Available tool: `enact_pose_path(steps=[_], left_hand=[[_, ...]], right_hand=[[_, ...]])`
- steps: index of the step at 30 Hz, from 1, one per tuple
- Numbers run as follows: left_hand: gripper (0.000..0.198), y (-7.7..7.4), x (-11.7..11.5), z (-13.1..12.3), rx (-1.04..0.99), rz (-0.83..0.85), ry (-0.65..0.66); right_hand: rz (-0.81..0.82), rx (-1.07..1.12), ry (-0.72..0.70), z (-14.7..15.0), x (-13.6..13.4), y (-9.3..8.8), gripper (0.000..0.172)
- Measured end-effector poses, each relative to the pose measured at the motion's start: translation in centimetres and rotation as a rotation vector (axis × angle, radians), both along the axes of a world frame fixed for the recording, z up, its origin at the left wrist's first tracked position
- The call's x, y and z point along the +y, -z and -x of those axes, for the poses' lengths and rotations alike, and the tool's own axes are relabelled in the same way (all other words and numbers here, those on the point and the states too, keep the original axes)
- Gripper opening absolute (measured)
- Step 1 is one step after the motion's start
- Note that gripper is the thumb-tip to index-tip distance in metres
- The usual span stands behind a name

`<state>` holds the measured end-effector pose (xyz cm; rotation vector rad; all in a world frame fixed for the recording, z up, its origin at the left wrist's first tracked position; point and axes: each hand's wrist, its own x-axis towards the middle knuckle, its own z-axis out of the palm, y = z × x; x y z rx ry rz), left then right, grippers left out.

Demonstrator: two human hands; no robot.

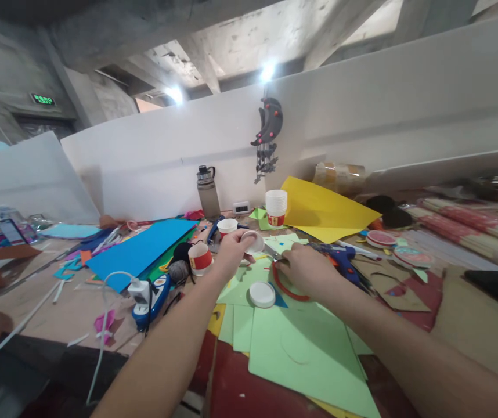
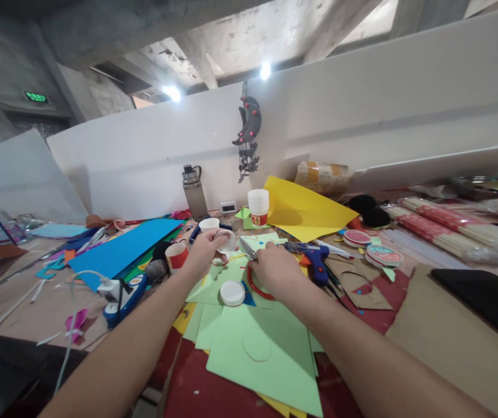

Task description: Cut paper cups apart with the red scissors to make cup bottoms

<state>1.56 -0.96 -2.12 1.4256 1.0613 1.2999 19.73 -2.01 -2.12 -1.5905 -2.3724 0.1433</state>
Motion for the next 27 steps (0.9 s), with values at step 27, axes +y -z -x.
enact_pose_path(steps=[27], left_hand=[[0.031, -0.7, -1.1, -1.0, 0.274, -0.030, 0.177]], right_hand=[[0.356, 0.991, -0.163, -0.3, 0.9, -1.0, 0.019]])
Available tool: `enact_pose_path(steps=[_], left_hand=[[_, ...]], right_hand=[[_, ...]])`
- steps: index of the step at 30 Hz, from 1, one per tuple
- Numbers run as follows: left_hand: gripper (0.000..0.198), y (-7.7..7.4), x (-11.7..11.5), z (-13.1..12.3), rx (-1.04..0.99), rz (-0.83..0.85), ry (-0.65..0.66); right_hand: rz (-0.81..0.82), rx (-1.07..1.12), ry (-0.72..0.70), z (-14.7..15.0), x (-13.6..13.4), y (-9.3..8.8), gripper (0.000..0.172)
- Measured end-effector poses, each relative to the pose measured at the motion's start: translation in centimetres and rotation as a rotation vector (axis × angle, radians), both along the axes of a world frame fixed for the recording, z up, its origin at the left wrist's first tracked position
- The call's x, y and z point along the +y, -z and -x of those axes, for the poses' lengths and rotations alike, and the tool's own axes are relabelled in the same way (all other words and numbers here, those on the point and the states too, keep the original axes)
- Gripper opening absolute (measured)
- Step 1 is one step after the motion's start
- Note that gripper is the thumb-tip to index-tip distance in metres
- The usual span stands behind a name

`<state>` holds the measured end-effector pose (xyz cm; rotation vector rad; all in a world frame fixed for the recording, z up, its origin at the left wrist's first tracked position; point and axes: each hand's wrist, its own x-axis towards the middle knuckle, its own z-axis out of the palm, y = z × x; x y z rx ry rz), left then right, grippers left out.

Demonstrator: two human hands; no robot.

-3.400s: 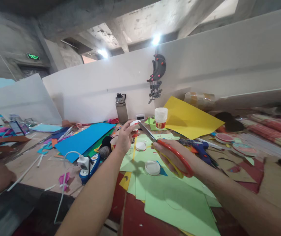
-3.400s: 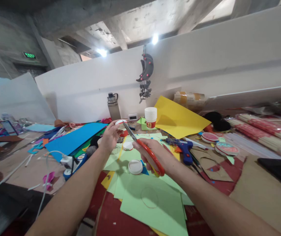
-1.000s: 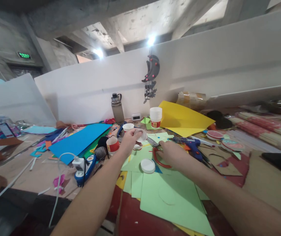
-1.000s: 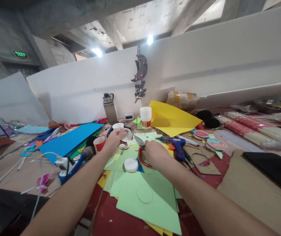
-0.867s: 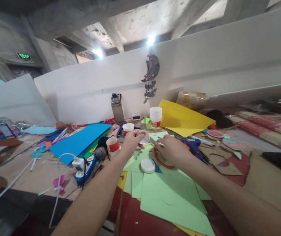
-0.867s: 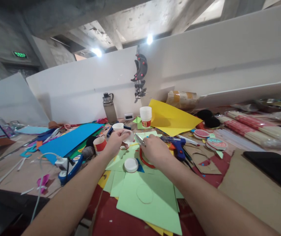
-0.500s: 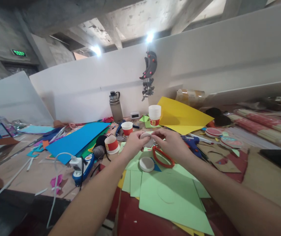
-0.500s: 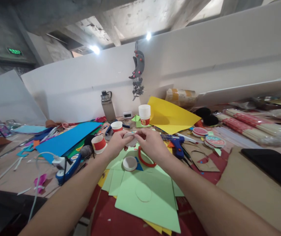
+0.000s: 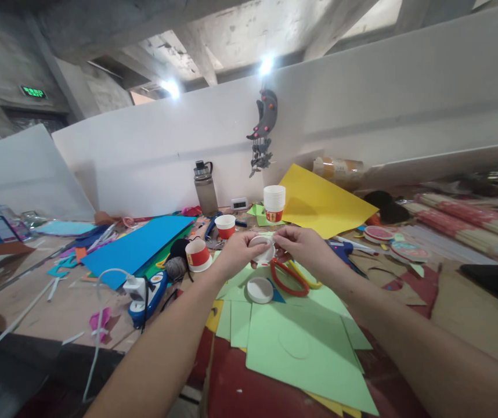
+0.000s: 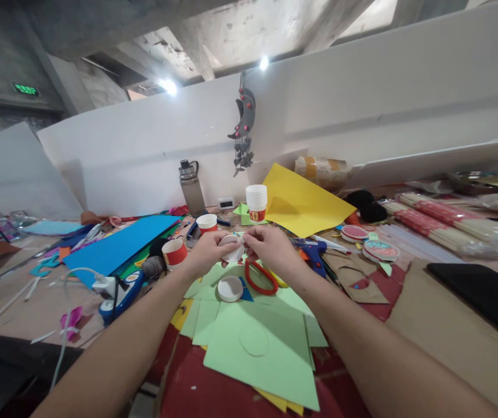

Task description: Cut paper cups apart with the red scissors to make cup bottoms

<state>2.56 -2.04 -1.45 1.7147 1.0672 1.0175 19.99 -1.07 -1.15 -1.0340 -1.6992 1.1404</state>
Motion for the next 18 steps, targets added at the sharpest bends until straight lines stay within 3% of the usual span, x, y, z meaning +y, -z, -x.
enact_pose_path(steps=[7, 14, 18], left_hand=[[0.031, 0.01, 0.02, 0.27, -0.024, 0.021, 0.039], [0.032, 0.24, -0.15, 0.08, -0.151, 0.145, 0.037], [0.033, 0.24, -0.17, -0.30, -0.303, 0.233, -0.042]], right_hand=[[0.103, 0.090, 0.020, 0.16, 0.07, -0.03, 0.011], [0.320, 0.254, -0.103, 0.66, -0.51, -0.07, 0.018], [0.237, 0.185, -0.061, 0.84, -0.31, 0.01, 0.016]])
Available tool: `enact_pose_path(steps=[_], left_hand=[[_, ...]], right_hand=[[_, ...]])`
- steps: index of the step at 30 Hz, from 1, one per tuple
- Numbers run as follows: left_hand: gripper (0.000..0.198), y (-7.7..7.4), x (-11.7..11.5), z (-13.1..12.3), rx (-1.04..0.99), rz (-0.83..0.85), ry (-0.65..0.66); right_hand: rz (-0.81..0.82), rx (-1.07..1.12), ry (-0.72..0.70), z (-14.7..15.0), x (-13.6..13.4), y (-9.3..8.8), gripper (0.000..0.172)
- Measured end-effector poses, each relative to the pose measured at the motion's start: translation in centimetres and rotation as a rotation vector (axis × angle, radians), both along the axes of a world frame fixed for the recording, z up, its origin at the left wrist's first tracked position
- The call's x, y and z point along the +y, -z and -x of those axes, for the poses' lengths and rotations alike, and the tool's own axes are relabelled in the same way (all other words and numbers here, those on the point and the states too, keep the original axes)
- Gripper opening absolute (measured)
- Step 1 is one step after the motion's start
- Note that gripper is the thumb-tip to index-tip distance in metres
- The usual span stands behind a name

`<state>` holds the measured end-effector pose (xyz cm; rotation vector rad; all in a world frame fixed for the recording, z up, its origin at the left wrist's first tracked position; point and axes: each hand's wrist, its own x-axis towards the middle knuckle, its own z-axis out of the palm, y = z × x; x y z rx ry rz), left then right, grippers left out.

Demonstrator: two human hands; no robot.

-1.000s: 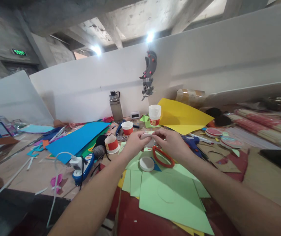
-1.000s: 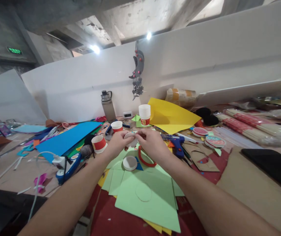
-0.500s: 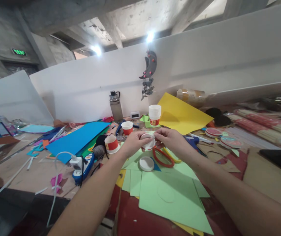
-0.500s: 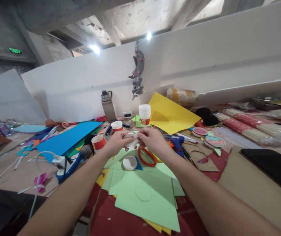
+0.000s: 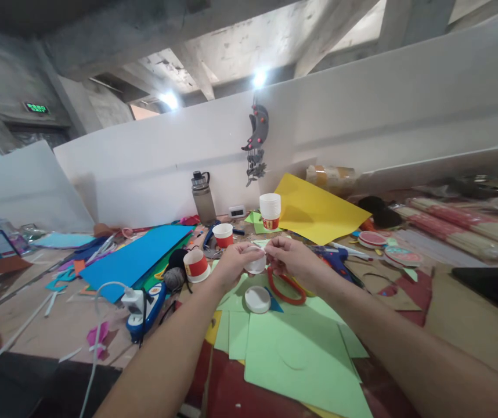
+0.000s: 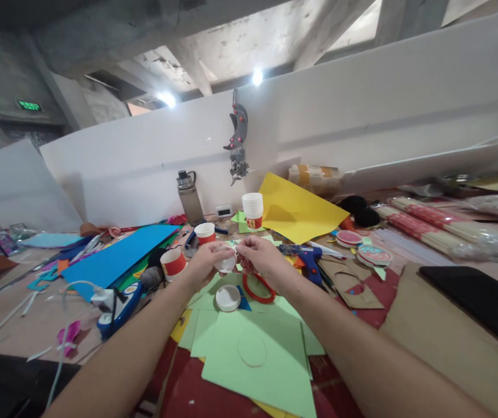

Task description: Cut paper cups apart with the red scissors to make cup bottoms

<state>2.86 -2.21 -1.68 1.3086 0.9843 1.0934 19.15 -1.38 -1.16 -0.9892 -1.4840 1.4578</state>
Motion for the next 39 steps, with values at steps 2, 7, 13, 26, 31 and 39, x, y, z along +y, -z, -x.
enact_pose_path(steps=[2, 7, 13, 26, 31, 39], left_hand=[[0.033, -0.1, 0.2, 0.1, -0.062, 0.020, -0.074], [0.033, -0.8, 1.1, 1.7, -0.219, -0.036, -0.238], [0.037, -1.2, 1.6, 3.2, -0.315, -0.062, -0.301], [0.026, -0.9, 2.3, 4.6, -0.388, -0.112, -0.269], [0.023, -1.0, 2.3, 4.8, -0.425, -0.135, -0.294], [0.022, -1.7, 2.1, 4.9, -0.437, -0.109, -0.328]], right_hand=[[-0.149, -0.144, 0.083, -0.4, 0.1, -0.3, 0.015], [-0.583, -1.054, 0.118, -1.7, -0.1, -0.4, 0.019], [-0.567, -1.320, -0.043, -1.0, -0.7, 2.0, 0.032], [-0.673, -0.891, 0.148, -1.0, 0.5, 1.0, 0.055], [-0.833, -0.693, 0.113, -1.1, 0.7, 1.4, 0.054], [-0.941, -0.762, 0.079, -1.1, -0.2, 0.5, 0.049]])
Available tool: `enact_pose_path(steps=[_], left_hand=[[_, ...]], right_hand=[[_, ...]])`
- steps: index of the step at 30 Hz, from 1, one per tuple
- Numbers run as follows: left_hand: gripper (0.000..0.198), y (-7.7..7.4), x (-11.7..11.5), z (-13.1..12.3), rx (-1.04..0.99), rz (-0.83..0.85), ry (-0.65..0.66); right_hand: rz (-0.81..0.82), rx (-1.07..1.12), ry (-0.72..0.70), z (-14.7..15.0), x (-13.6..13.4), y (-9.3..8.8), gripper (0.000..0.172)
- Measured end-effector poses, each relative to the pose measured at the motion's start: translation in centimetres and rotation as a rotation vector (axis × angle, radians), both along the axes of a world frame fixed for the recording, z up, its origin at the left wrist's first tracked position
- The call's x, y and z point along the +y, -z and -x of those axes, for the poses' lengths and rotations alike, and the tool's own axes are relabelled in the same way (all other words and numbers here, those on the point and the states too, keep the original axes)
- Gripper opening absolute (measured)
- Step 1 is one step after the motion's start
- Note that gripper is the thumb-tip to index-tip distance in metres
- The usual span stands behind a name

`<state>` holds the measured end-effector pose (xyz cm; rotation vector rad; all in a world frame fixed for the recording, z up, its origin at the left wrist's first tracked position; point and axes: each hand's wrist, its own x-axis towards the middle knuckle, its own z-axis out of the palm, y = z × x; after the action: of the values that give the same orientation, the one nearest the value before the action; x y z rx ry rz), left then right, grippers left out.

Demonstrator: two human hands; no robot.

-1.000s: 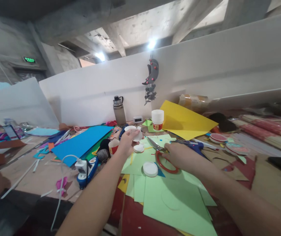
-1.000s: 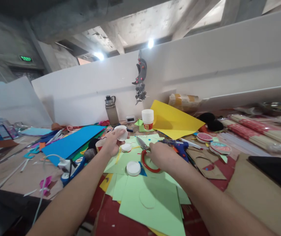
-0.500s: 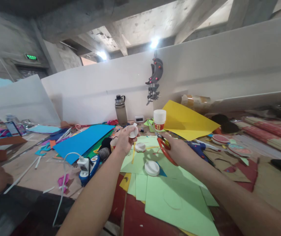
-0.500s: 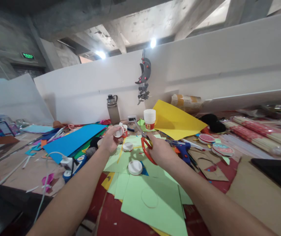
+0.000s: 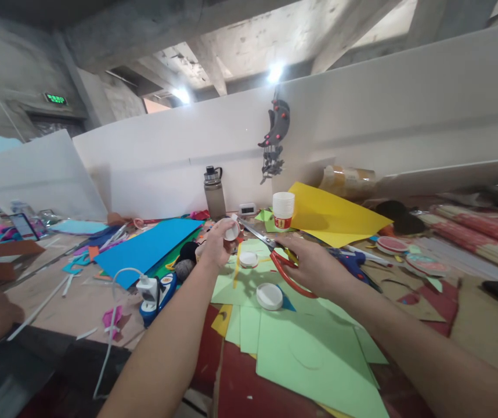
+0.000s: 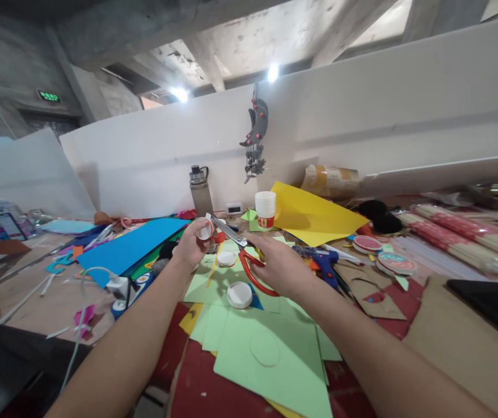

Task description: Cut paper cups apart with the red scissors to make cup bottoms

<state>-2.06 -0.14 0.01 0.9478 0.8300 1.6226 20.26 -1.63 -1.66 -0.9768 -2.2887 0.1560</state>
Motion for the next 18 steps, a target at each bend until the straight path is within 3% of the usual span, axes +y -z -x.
enact_pose_path(steps=[18], left_hand=[[0.024, -0.18, -0.17, -0.09, 0.037, 0.022, -0.027]], right_hand=[[0.040, -0.056, 0.045, 0.11, 0.02, 0.20, 0.047]])
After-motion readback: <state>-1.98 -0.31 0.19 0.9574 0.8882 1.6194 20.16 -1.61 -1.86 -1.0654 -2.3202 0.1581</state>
